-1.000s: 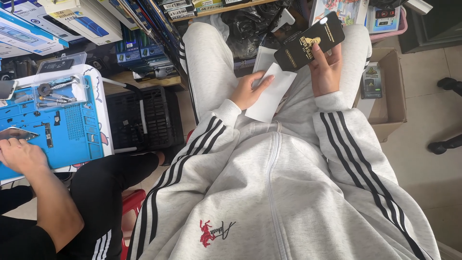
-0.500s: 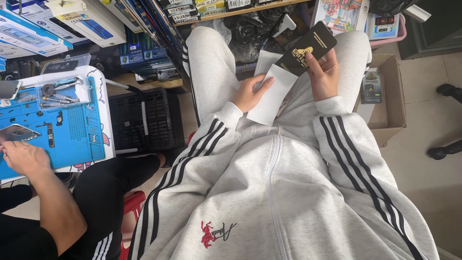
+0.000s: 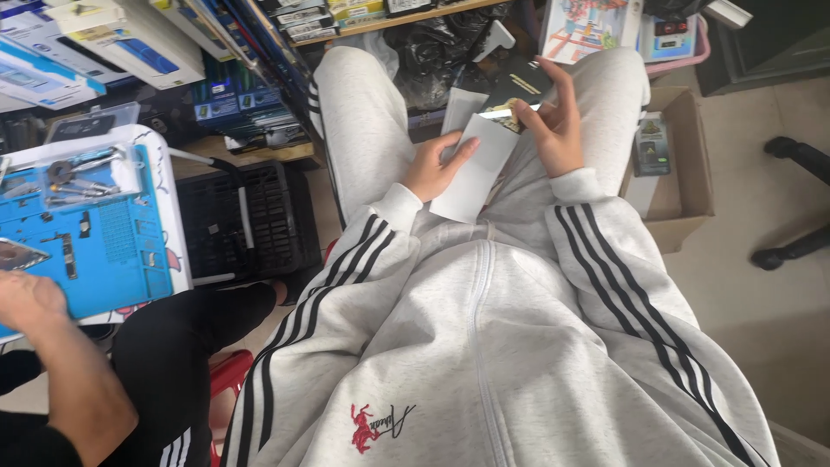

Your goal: The person repeatedly picks up small black boxes and white paper sheets, places the boxes into the sheets, folds them, and sets the bundles aside. The process is repeated multiple times in a repetitive loop.

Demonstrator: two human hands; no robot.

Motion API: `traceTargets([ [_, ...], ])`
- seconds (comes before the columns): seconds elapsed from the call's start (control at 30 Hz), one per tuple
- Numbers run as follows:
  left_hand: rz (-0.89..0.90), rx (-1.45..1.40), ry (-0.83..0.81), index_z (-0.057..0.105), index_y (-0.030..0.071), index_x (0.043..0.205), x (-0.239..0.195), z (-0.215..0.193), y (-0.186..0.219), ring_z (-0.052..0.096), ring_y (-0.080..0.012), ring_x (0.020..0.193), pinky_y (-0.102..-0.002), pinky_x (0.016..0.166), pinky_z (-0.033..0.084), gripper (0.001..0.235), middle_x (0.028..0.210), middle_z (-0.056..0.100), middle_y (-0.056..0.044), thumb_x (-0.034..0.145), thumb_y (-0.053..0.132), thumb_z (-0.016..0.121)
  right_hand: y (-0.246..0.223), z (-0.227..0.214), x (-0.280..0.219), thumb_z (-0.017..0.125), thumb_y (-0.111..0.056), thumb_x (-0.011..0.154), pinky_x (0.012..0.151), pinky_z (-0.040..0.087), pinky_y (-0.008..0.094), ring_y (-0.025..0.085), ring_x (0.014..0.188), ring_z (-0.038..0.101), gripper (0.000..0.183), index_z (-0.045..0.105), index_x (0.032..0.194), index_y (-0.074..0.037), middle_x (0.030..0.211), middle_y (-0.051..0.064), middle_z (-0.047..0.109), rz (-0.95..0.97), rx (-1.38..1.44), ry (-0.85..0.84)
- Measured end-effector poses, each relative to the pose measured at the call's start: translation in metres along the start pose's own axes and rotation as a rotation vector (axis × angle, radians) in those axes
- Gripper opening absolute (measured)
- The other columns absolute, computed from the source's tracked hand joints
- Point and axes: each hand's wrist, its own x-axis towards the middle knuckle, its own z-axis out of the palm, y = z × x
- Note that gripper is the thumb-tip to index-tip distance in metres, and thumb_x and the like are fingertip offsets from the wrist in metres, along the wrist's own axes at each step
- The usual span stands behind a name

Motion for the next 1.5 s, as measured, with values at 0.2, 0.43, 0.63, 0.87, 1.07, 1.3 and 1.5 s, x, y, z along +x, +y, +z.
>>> traceTargets([
  [0.2, -0.089, -0.089, 0.065, 0.073, 0.009, 0.115, 0.0, 0.0, 0.005, 0.066, -0.0079, 0.103, -0.022, 0.092, 0.052, 0.039, 0.109, 0.076, 0.002, 0.102, 0.043, 0.056, -0.008, 0.002, 0.001, 0.059, -0.024, 0.108, 0.07, 0.037, 0.02, 0.007, 0.073, 0.042, 0.035, 0.055, 0.139, -0.008, 0.099, 0.001, 0.058, 0.102, -0.033, -0.264],
  [0.43, -0.156, -0.008, 0.086, 0.07, 0.017, 0.126, 0.002, 0.0, -0.01, 0.059, -0.0124, 0.124, -0.039, 0.114, 0.042, 0.038, 0.117, 0.073, -0.002, 0.107, 0.048, 0.06, -0.017, 0.008, -0.003, 0.078, -0.013, 0.093, 0.071, 0.056, 0.032, 0.018, 0.068, 0.066, 0.038, 0.068, 0.129, -0.012, 0.082, 0.009, 0.072, 0.215, 0.063, -0.315],
  [0.63, -0.182, -0.161, 0.047, 0.067, 0.012, 0.095, 0.0, 0.0, 0.008, 0.061, -0.0043, 0.093, -0.02, 0.084, 0.051, 0.024, 0.095, 0.068, 0.007, 0.099, 0.035, 0.064, 0.004, 0.001, 0.001, 0.068, -0.025, 0.102, 0.082, 0.063, 0.028, 0.017, 0.092, 0.073, 0.034, 0.053, 0.127, -0.008, 0.101, 0.009, 0.075, 0.257, 0.309, -0.096],
  [0.87, -0.126, -0.117, 0.144, 0.056, 0.013, 0.087, 0.002, -0.002, -0.01, 0.05, -0.0056, 0.086, -0.021, 0.081, 0.041, 0.029, 0.084, 0.053, 0.007, 0.106, 0.034, 0.051, 0.005, -0.007, 0.004, 0.067, -0.02, 0.102, 0.098, 0.063, 0.032, 0.021, 0.114, 0.07, 0.038, 0.057, 0.133, -0.001, 0.13, 0.011, 0.068, 0.22, 0.307, -0.196],
  [1.07, -0.224, -0.009, 0.143, 0.072, 0.015, 0.092, 0.005, -0.002, 0.008, 0.057, -0.0098, 0.096, -0.023, 0.091, 0.039, 0.041, 0.096, 0.067, 0.004, 0.104, 0.043, 0.045, 0.054, -0.101, 0.008, 0.069, -0.013, 0.101, 0.091, 0.053, 0.035, 0.019, 0.106, 0.068, 0.019, 0.066, 0.119, -0.008, 0.114, 0.005, 0.072, 0.17, 0.595, 0.408],
  [1.3, -0.189, 0.005, 0.164, 0.069, 0.014, 0.088, 0.004, 0.0, 0.014, 0.061, -0.0103, 0.099, -0.025, 0.095, 0.041, 0.039, 0.096, 0.07, 0.004, 0.105, 0.039, 0.046, 0.137, -0.209, -0.093, 0.068, -0.02, 0.092, 0.097, 0.065, 0.044, 0.026, 0.114, 0.075, 0.035, 0.065, 0.126, -0.011, 0.122, 0.01, 0.076, 0.636, 0.646, 0.957],
  [1.5, -0.155, -0.035, 0.148, 0.072, 0.019, 0.097, 0.003, -0.003, 0.001, 0.062, -0.0113, 0.108, -0.034, 0.111, 0.038, 0.036, 0.101, 0.073, 0.0, 0.11, 0.042, 0.048, 0.258, -0.231, -0.219, 0.091, -0.029, 0.096, 0.108, 0.06, 0.06, 0.046, 0.138, 0.055, 0.073, 0.045, 0.152, -0.017, 0.157, 0.022, 0.043, 0.972, 0.525, 1.088],
])
